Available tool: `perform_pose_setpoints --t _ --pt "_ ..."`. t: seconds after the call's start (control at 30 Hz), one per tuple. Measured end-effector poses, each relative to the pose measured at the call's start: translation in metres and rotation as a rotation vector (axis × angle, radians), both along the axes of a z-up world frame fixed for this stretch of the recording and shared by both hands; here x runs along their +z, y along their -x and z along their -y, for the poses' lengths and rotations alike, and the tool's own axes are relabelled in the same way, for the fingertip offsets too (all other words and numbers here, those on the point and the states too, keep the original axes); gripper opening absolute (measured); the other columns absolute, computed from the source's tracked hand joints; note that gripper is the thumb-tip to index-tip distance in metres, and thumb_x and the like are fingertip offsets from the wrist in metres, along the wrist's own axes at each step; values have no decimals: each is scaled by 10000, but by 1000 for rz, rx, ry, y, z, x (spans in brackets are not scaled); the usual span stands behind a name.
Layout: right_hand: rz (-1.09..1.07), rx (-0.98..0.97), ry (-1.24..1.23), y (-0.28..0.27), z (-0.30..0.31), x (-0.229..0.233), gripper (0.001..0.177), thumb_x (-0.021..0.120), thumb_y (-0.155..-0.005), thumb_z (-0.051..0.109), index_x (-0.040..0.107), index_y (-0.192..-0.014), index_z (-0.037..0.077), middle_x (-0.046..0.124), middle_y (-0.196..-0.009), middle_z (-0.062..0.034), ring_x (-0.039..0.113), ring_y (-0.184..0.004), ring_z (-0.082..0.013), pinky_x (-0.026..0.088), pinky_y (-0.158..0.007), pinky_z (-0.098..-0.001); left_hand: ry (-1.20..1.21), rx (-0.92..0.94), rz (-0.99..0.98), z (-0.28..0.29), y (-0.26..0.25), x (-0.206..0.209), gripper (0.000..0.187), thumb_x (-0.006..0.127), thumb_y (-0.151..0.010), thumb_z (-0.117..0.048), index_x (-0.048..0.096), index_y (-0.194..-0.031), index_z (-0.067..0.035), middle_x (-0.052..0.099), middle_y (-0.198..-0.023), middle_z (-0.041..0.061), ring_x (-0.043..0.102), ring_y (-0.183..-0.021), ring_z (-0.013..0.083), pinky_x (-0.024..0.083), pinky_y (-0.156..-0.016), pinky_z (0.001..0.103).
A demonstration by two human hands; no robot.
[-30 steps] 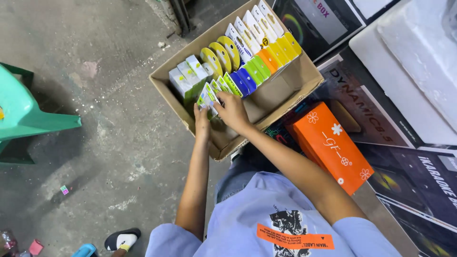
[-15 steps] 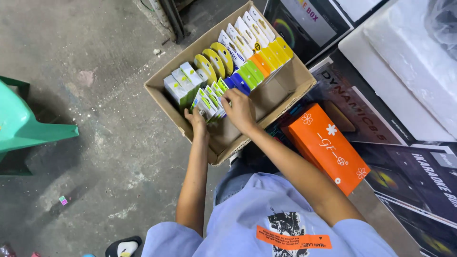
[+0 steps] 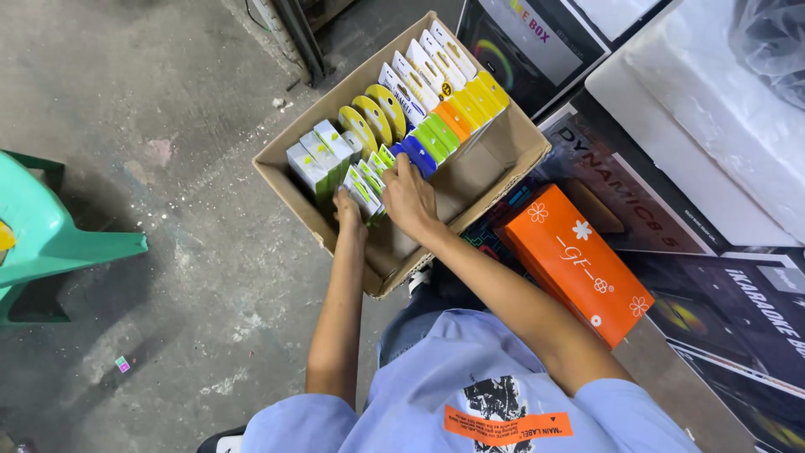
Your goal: Sorting and organizing retail-packaged phone accessories and electronics into boxes.
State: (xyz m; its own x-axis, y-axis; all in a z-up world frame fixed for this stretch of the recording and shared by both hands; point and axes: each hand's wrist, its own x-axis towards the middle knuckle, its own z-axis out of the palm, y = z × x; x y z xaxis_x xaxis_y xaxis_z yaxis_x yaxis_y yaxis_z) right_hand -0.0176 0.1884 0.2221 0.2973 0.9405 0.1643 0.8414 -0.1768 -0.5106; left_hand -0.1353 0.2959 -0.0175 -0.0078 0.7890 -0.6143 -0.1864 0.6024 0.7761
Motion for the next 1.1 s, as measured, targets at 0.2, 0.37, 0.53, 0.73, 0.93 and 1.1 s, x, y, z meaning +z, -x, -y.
perform_pose_setpoints --t 0.2,0.37,0.53,0.73,0.93,1.1 --pt "-5 -5 -80 -4 2 -6 101 693 -829 74 649 -888 6 528 -1070 -170 604 -976 -355 538 -830 -492 30 47 125 8 -5 12 676 485 -987 -411 260 -1576 -167 447 -1502 149 557 -1297 307 517 -1030 463" --pt "-84 -2 -113 -13 15 17 172 734 -838 131 675 -944 9 553 -1103 -159 628 -939 -374 517 -794 -488 48 36 44 5 -2 6 681 490 -986 -435 278 -1579 -176 366 -1559 184 481 -1360 321 449 -1094 485" --pt "-261 19 -200 -55 58 24 191 753 -926 169 654 -928 6 619 -1069 -130 655 -929 -334 527 -798 -430 -19 -67 -386 24 0 32 625 490 -1009 -490 409 -1555 -196 165 -1651 180 207 -1517 318 190 -1230 504" --pt "-477 -302 -179 -111 163 13 192 660 -952 109 671 -1129 37 671 -1070 -93 697 -968 -255 554 -872 -351 -492 -137 -538 106 -20 203 538 472 -986 -316 474 -1498 -151 174 -1695 130 174 -1535 356 130 -1202 544" --pt "-3 -446 140 -107 266 0 853 884 -713 249 484 -1449 82 429 -1476 -206 399 -1336 -436 369 -1071 -561 -994 -420 -400 169 -58 289 459 554 -1010 -93 481 -1462 -54 259 -1677 183 223 -1565 386 137 -1276 511" --pt "80 -693 272 -109 317 -27 1076 932 -603 274 422 -1539 125 318 -1567 -221 349 -1384 -455 295 -1077 -626 -1176 -850 -163 198 -91 284 348 608 -961 -47 599 -1308 -61 449 -1555 167 412 -1447 380 297 -1234 492"
